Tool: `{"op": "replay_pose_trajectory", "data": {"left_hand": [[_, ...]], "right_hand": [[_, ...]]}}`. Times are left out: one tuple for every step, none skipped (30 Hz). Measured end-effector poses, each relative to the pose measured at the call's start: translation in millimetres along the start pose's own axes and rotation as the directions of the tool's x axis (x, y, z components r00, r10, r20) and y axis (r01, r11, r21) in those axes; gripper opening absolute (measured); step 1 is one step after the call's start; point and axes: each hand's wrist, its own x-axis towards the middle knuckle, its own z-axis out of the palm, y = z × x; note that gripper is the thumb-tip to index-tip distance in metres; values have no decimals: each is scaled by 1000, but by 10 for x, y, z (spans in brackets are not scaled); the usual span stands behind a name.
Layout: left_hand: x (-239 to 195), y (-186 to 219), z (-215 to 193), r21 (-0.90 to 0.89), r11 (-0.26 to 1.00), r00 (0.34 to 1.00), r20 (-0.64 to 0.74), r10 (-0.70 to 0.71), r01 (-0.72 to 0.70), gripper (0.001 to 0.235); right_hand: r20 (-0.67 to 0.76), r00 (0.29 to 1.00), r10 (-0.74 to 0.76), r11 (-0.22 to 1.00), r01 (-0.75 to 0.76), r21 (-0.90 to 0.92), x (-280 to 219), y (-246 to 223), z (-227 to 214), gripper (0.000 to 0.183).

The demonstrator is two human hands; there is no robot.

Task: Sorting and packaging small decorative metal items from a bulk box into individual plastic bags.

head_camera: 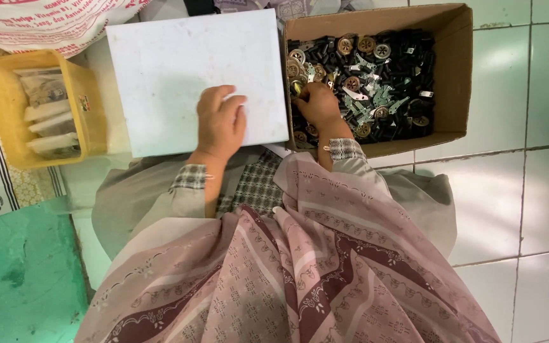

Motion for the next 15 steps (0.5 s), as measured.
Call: {"op": "replay_pose_trajectory", "data": {"left_hand": [[78,161,141,-1,1000,1000,8,1,-1,14],[169,327,291,-86,995,996,64,62,-56,14],[262,497,438,-174,979,985,115,125,-104,18],[319,566,629,-174,979,985,117,129,-108,18],[377,638,821,-204,975,973,190,131,-91,17],[432,709,1009,-232,970,955,264,134,-72,18],[510,706,1100,-231,970,954,268,138,-75,18],[582,715,1197,-238,971,932,359,58,31,21],[654,729,1295,-234,963,894,448,-19,137,25],[708,757,1268,-236,963,893,450,-8,128,25],[761,784,1236,-231,962,874,485,-14,143,28],[801,809,1192,-222,962,853,521,-21,159,34],[826,843,1170,-222,963,851,525,-13,152,34],[845,876,1140,-187,972,819,574,-12,145,36],[857,906,1097,-152,979,785,620,-13,136,38]], "right_hand": [[2,1000,6,1000,-6,5,-16,16,13,17],[25,1000,-16,1000,15,5,-20,35,6,17],[49,998,-37,999,36,5,-25,52,-5,18],[46,998,-35,999,35,9,-3,135,47,18],[27,998,-50,997,48,63,18,218,96,17],[8,998,-64,991,63,119,39,298,151,17],[5,998,-63,990,61,124,-20,220,4,17],[-33,998,-49,976,55,211,-98,155,-144,15],[-71,997,-32,954,52,297,-176,91,-296,13],[-79,997,-27,952,49,301,-159,157,-309,13],[-101,995,-11,942,44,332,-146,221,-322,15],[-121,993,5,930,40,364,-143,276,-322,17],[-127,992,10,928,38,370,-158,277,-381,17],[-192,981,-20,903,100,418,-179,271,-438,16],[-259,965,-45,873,164,459,-207,255,-491,16]]}}
